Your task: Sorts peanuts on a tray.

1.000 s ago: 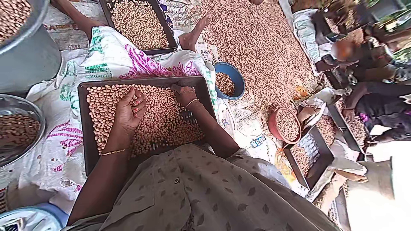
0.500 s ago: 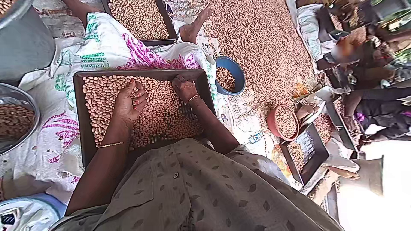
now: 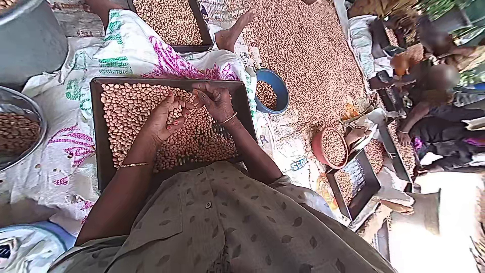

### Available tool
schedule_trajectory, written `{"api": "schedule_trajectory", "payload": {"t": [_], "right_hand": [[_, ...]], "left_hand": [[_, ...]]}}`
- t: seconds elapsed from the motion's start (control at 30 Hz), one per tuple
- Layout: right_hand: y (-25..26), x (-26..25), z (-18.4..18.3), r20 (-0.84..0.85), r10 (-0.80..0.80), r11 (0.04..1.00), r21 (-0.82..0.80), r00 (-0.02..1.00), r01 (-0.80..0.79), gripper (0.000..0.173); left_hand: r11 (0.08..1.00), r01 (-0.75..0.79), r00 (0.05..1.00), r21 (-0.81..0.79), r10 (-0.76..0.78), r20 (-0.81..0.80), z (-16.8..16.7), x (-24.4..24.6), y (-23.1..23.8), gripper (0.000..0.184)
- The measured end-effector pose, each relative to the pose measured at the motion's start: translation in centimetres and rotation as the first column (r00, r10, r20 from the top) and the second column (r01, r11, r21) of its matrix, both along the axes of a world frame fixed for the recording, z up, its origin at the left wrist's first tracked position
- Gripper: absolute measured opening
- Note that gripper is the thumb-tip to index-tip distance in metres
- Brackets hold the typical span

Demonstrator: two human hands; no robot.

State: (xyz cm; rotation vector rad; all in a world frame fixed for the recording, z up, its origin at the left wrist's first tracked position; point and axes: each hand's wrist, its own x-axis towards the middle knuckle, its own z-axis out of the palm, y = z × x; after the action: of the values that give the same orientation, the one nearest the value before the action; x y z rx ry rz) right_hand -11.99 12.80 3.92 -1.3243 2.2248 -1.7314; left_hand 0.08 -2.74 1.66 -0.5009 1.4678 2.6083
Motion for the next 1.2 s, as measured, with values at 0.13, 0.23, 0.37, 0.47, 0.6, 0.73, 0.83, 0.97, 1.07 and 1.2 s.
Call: {"api": "schedule_trajectory", "payload": {"t": [0.13,0.23,0.37,0.47,0.6,0.73,0.83,0.97,1.07,1.2], "right_hand": [[-1.8,0.7,-1.5,-0.062,-0.130,0.991,0.024,0.990,0.132,0.019],[-0.6,1.7,-3.1,-0.125,0.254,0.891,0.416,0.959,-0.182,0.024],[2.8,0.5,-3.9,-0.125,0.267,0.623,0.779,0.955,-0.072,0.036],[6.7,-1.5,-2.9,-0.097,0.105,0.606,0.796,0.990,0.014,0.025],[10.5,-1.1,0.1,0.288,0.130,0.695,0.656,0.949,-0.295,0.018],[9.0,-2.0,0.4,0.178,0.113,0.811,0.552,0.978,-0.194,0.021],[4.9,-2.9,-1.0,0.004,0.090,0.849,0.523,0.996,-0.079,0.023],[-0.2,-1.7,-2.4,-0.207,0.212,0.740,0.672,0.955,-0.018,0.052],[-0.9,-2.1,-2.8,-0.178,0.168,0.607,0.794,0.970,0.040,0.050],[2.9,-4.8,-1.9,-0.190,-0.177,0.634,0.728,0.966,0.259,0.019]], "left_hand": [[0.970,-0.125,0.988,0.209,0.142,-0.067,-0.3,0.4,-0.8,0.046],[0.885,-0.326,0.923,0.331,0.373,-0.088,-0.1,0.7,-2.3,0.039],[0.786,-0.440,0.834,0.435,0.537,-0.128,0.1,0.8,-3.3,0.039],[0.776,-0.458,0.818,0.433,0.558,-0.136,0.0,0.8,-3.2,0.038],[0.804,-0.426,0.830,0.416,0.530,-0.175,0.0,0.7,-3.2,0.037],[0.831,-0.393,0.849,0.394,0.492,-0.192,-0.2,0.7,-3.0,0.036],[0.842,-0.386,0.857,0.376,0.478,-0.192,-0.5,0.6,-3.0,0.036],[0.854,-0.387,0.863,0.348,0.468,-0.190,-0.5,0.6,-3.2,0.037],[0.850,-0.391,0.863,0.353,0.472,-0.179,-0.3,0.7,-3.2,0.036],[0.850,-0.413,0.867,0.327,0.477,-0.146,0.0,0.7,-3.2,0.034]]}}
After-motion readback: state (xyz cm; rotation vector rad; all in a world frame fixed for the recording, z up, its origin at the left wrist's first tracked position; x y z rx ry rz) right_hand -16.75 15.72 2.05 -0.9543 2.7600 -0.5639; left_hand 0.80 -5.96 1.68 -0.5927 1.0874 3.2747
